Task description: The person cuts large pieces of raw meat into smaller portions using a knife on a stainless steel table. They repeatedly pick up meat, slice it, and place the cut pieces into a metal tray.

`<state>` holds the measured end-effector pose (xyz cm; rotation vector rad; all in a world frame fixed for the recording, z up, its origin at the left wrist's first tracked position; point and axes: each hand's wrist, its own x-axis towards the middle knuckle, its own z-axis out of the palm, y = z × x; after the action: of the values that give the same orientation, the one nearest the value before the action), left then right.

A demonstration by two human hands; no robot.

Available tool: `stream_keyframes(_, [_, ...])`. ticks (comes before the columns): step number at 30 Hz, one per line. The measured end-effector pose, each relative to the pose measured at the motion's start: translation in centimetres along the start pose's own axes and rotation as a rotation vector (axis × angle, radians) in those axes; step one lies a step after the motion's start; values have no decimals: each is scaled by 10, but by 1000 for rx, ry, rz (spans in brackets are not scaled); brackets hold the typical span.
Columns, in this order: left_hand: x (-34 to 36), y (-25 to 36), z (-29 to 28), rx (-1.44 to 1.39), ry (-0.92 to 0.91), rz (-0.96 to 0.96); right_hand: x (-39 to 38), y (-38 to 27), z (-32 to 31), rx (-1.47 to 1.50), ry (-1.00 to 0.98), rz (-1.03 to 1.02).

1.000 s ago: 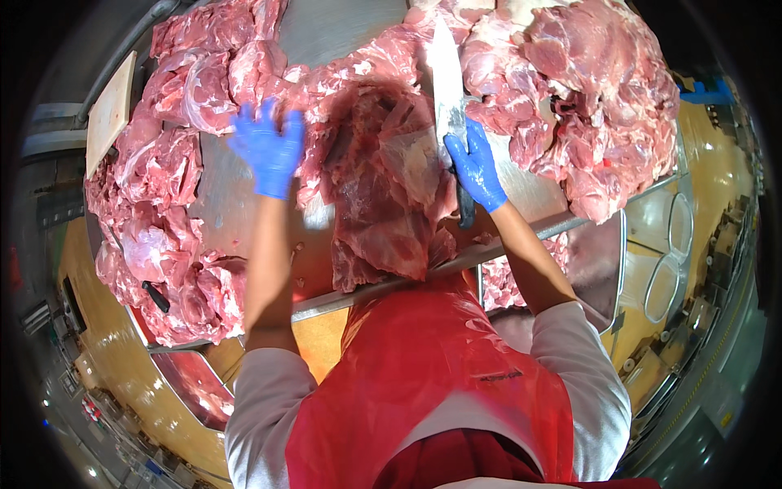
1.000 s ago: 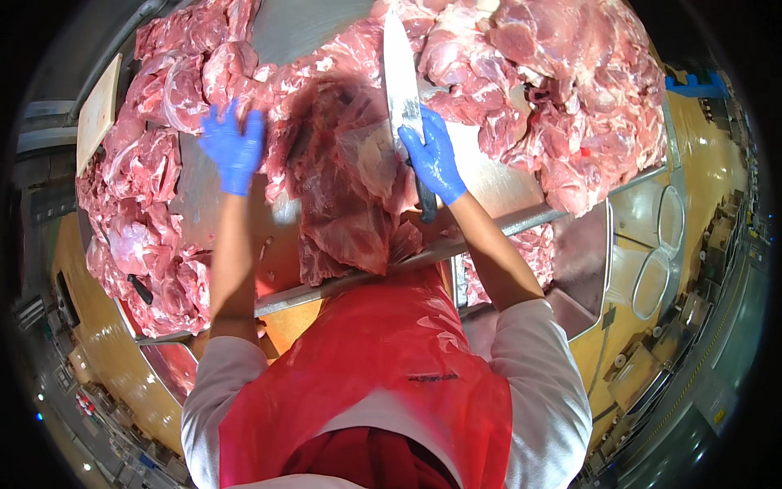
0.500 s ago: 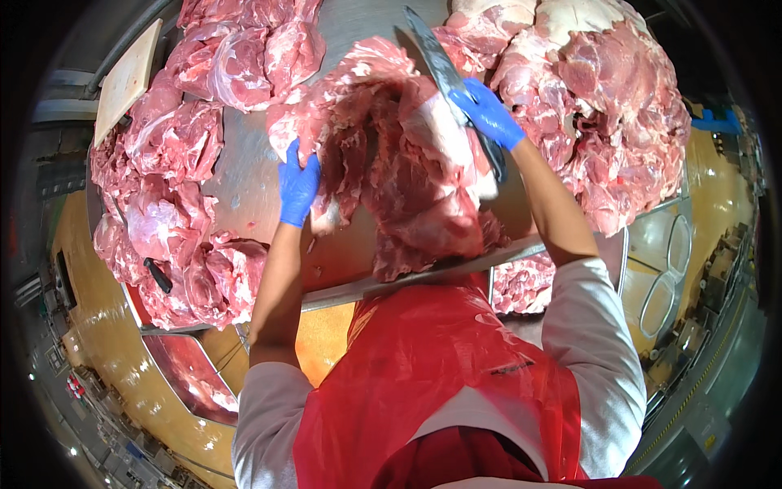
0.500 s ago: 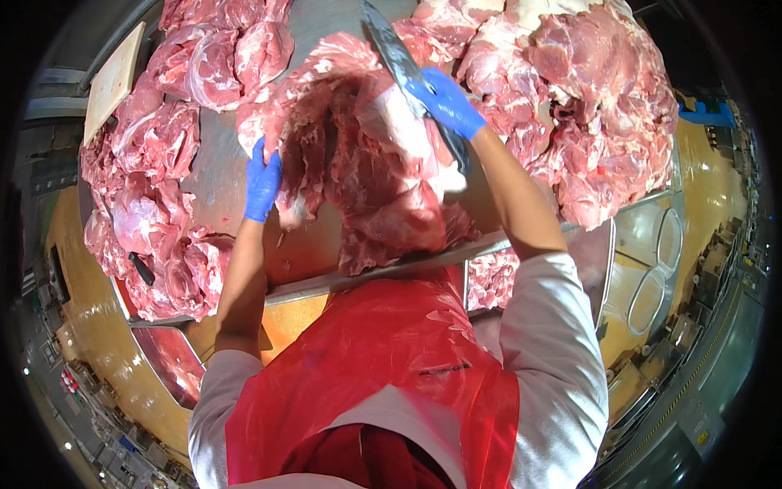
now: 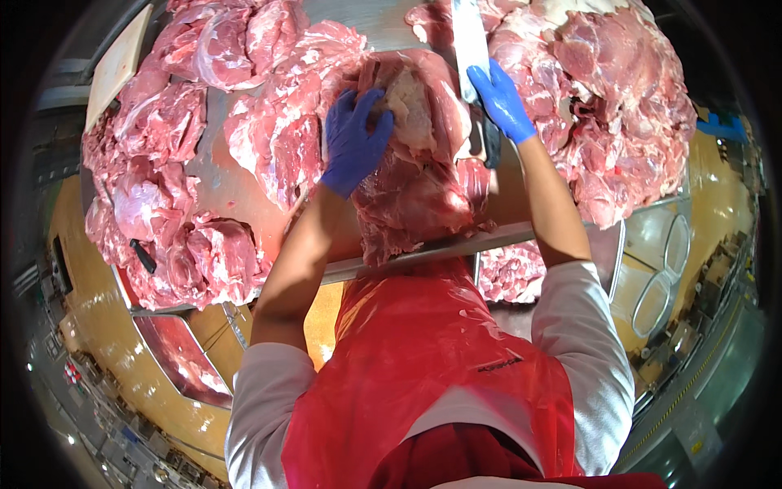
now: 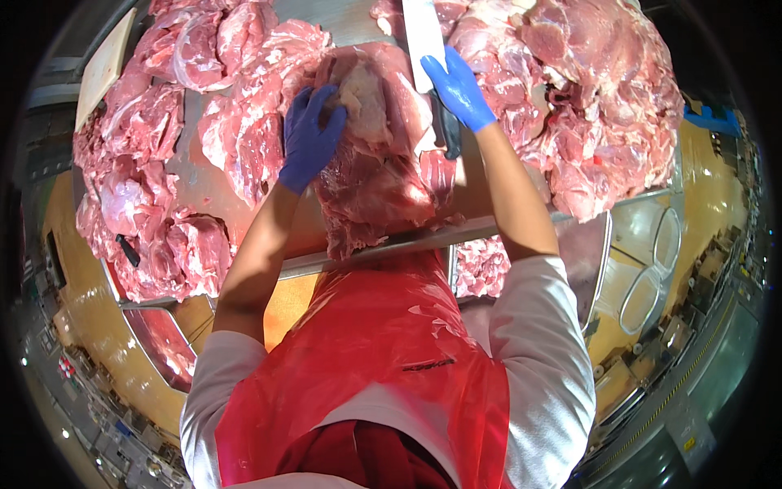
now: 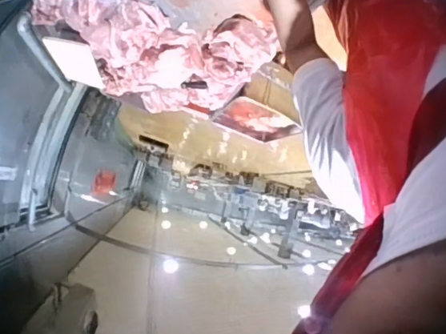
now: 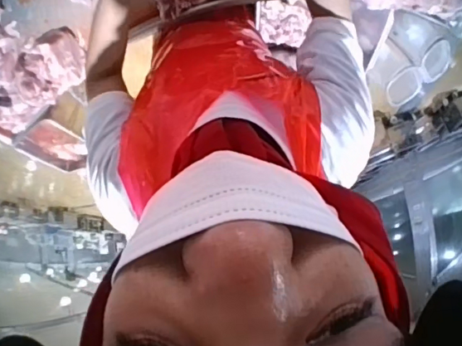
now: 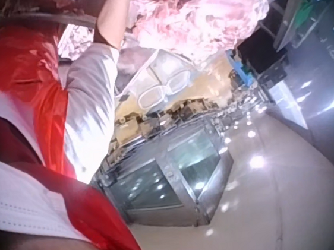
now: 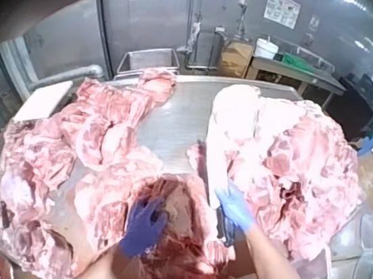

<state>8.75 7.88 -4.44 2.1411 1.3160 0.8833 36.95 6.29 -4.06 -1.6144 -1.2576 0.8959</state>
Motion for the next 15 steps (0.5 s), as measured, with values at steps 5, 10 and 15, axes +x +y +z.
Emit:
stream_keyframes(5, [-47, -59, -97, 263, 449, -165, -49, 13, -6, -115, 75, -199])
stream_keyframes(10, [-73, -112, -53, 345, 488, -307, -103, 13, 65, -217, 146, -346])
stream_keyframes(15, [-49, -114, -57, 138, 310, -298, -93, 13, 79, -212, 300, -203])
